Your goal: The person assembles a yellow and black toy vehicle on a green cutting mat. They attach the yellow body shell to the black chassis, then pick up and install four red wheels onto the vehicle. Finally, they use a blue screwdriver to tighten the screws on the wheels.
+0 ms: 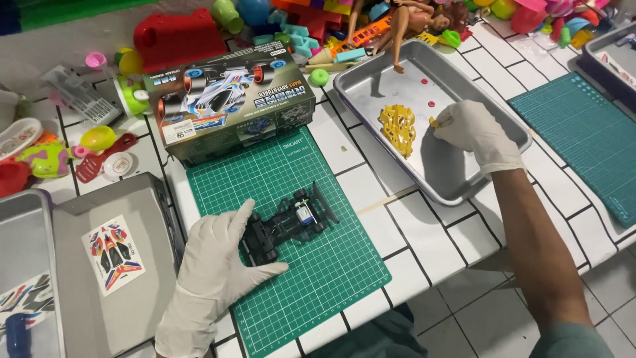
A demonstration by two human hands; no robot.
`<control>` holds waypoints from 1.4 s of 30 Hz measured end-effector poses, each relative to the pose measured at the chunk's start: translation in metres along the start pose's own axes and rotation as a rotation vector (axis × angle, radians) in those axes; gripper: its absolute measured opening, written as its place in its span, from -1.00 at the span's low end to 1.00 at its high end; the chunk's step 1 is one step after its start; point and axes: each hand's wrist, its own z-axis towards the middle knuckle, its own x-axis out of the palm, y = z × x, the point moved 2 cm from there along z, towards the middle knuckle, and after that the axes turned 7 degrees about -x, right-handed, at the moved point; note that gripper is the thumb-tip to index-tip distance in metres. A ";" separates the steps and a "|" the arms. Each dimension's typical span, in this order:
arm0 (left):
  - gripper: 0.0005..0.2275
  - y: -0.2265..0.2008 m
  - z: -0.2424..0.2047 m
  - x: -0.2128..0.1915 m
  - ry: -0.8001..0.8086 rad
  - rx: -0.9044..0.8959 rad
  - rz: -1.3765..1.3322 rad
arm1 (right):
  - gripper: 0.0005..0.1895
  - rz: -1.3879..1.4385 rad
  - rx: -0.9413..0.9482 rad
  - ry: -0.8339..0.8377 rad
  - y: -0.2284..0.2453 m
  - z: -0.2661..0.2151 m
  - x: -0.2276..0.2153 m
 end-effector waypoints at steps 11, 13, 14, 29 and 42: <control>0.04 -0.011 0.001 -0.013 -0.080 -0.001 -0.080 | -0.63 0.018 -0.347 0.123 0.048 0.012 -0.022; 0.02 -0.014 0.001 -0.017 -0.143 0.025 -0.049 | -0.63 -0.019 -0.409 0.211 0.050 0.022 -0.013; -0.04 -0.013 0.001 -0.017 -0.176 0.031 -0.055 | -0.63 -0.071 -0.398 0.213 0.048 0.028 -0.006; -0.51 -0.034 0.007 -0.021 -0.633 0.074 -0.198 | -0.71 0.667 -1.005 -0.703 0.034 -0.002 -0.028; -0.74 -0.065 0.013 -0.013 -0.269 -0.537 -1.357 | -0.75 1.215 -0.904 -0.404 0.179 -0.167 0.074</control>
